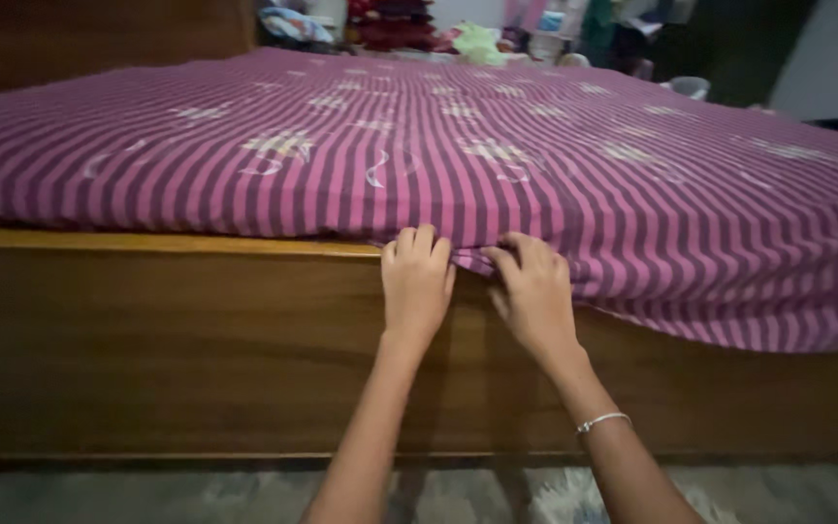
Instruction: The person pulls and tucks the edges of a striped bedsheet under a mattress on a wooden bed frame and then smooths the surface by hand.
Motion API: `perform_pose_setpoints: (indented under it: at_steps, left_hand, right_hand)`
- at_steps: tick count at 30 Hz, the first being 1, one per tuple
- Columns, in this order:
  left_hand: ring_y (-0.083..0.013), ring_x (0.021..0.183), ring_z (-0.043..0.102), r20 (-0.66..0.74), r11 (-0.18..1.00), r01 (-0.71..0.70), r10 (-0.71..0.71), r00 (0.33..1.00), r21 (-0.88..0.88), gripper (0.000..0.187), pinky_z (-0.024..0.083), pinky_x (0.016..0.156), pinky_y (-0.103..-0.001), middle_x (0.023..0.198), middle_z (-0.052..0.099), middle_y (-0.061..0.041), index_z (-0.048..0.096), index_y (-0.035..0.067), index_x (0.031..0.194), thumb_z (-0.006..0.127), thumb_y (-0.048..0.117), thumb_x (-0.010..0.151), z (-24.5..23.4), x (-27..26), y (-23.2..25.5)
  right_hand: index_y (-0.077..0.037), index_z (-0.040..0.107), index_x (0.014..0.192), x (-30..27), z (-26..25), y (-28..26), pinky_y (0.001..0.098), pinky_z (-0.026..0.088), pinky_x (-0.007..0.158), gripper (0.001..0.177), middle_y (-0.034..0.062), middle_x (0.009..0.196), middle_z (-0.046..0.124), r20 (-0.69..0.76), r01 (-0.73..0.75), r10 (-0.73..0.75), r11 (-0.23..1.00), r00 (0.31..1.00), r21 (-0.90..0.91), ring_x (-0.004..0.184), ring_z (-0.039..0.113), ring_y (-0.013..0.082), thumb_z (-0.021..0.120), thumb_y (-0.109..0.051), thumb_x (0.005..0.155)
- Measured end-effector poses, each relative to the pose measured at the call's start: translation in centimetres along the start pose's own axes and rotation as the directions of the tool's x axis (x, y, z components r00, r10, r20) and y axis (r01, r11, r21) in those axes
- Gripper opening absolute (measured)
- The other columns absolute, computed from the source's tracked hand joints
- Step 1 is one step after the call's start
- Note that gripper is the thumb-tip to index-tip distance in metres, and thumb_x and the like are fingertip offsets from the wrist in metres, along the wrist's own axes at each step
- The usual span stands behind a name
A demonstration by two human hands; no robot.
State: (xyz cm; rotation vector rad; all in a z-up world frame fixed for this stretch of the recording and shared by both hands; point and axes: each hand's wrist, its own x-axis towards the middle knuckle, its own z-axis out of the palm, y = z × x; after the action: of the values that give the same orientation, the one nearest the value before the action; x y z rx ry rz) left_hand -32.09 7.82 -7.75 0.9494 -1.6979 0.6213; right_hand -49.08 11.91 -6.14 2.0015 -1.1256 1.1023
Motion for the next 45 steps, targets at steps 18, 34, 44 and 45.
perform_pose_setpoints:
  at_steps: [18, 34, 44, 45]
  left_hand:
    - [-0.0231, 0.102, 0.062, 0.037, 0.662, 0.453, -0.542, 0.840, -0.597, 0.029, 0.052, 0.089, -0.045, 0.107, 0.065, -0.006, 0.071, 0.008, 0.111, 0.063, 0.018, 0.086, 0.8, 0.9, 0.8]
    - [-0.0260, 0.160, -0.004, 0.646, -0.660, 0.084, -0.688, 0.332, -0.746, 0.109, 0.001, 0.125, -0.054, 0.172, -0.008, -0.008, -0.003, 0.027, 0.164, 0.061, 0.057, 0.081, 1.4, 3.5, -6.1]
    - [-0.0383, 0.156, 0.020, 0.723, -0.773, 0.003, -0.592, 0.355, -0.634, 0.114, 0.026, 0.121, -0.058, 0.171, 0.009, -0.016, -0.006, 0.017, 0.163, 0.067, 0.044, 0.080, -1.4, 3.5, -7.6]
    - [-0.0393, 0.156, 0.021, 0.733, -0.798, -0.025, -0.564, 0.381, -0.602, 0.115, 0.028, 0.121, -0.057, 0.171, 0.009, -0.017, -0.007, 0.015, 0.163, 0.067, 0.043, 0.081, -1.7, 3.7, -7.7]
  right_hand:
    - [-0.017, 0.079, 0.111, 0.9, 1.3, 2.5, 0.0557, 0.048, 0.088, 0.036, 0.0121, 0.106, 0.069, 0.472, -0.391, 0.407, 0.910, 0.782, -0.136, 0.108, 0.063, 0.0324, 0.073, -0.027, 0.077]
    - [-0.002, -0.014, 0.162, 7.4, 7.1, -0.4, 0.0465, 0.008, 0.127, 0.112, 0.0281, 0.169, -0.006, 0.818, -0.024, 0.502, -0.848, 0.282, 0.529, 0.158, 0.000, 0.0345, 0.065, -0.020, 0.085]
    - [0.007, 0.020, 0.156, 5.4, 10.2, 3.2, 0.0465, 0.039, 0.122, 0.101, 0.0245, 0.153, 0.044, 0.787, 0.207, 0.454, -0.891, 0.417, 0.404, 0.145, 0.046, 0.0355, 0.074, -0.019, 0.074]
    - [0.008, 0.023, 0.155, 5.3, 9.6, 3.6, 0.0481, 0.041, 0.122, 0.100, 0.0238, 0.150, 0.047, 0.797, 0.227, 0.420, -0.907, 0.435, 0.354, 0.143, 0.049, 0.0360, 0.076, -0.019, 0.075]
